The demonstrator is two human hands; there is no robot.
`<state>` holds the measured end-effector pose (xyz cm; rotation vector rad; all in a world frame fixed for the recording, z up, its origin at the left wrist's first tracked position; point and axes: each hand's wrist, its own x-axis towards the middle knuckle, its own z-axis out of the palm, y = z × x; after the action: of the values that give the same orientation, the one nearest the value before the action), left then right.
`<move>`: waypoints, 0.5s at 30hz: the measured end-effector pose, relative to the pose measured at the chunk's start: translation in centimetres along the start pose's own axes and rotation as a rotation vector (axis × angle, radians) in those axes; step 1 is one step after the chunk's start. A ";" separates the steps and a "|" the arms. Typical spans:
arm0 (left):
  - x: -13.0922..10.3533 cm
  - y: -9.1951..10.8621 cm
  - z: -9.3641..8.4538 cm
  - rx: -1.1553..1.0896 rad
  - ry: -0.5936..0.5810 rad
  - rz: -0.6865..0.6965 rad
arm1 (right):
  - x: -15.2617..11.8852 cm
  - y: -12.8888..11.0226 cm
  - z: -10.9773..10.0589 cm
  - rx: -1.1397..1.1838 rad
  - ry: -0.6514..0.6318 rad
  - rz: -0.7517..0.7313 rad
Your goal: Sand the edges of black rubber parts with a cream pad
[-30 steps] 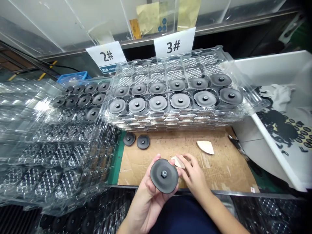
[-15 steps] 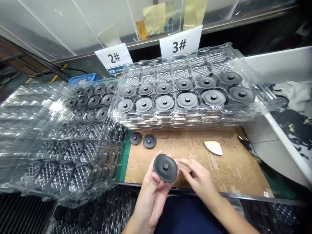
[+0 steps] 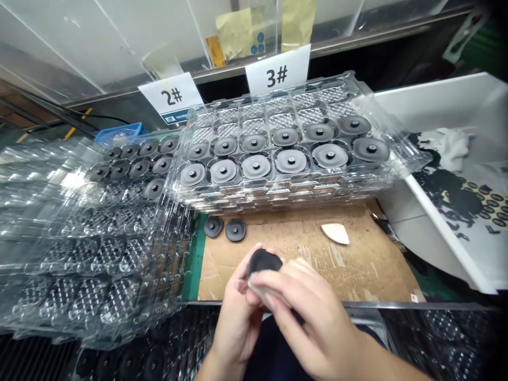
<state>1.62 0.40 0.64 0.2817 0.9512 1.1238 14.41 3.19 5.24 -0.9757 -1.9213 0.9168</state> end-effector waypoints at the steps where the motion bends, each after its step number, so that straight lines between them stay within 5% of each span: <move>1: -0.1 0.1 -0.1 0.008 0.021 0.004 | 0.2 -0.2 0.0 0.008 -0.090 0.022; 3: -0.3 0.1 -0.3 0.011 0.030 0.014 | 0.5 -0.1 0.1 -0.026 -0.127 0.039; 7: -0.6 0.3 -0.3 -0.023 -0.016 0.021 | 0.2 0.0 0.8 -0.126 0.105 -0.063; 11: -0.6 0.6 -0.3 -0.024 0.007 0.043 | -0.2 -0.2 1.2 -0.057 0.008 -0.071; 15: -0.5 0.6 0.1 0.003 -0.014 0.044 | 0.9 0.0 1.1 -0.180 0.143 -0.055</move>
<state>1.29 0.30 1.30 0.3134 0.9386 1.1591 13.11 3.71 5.09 -1.0575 -1.9230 0.6330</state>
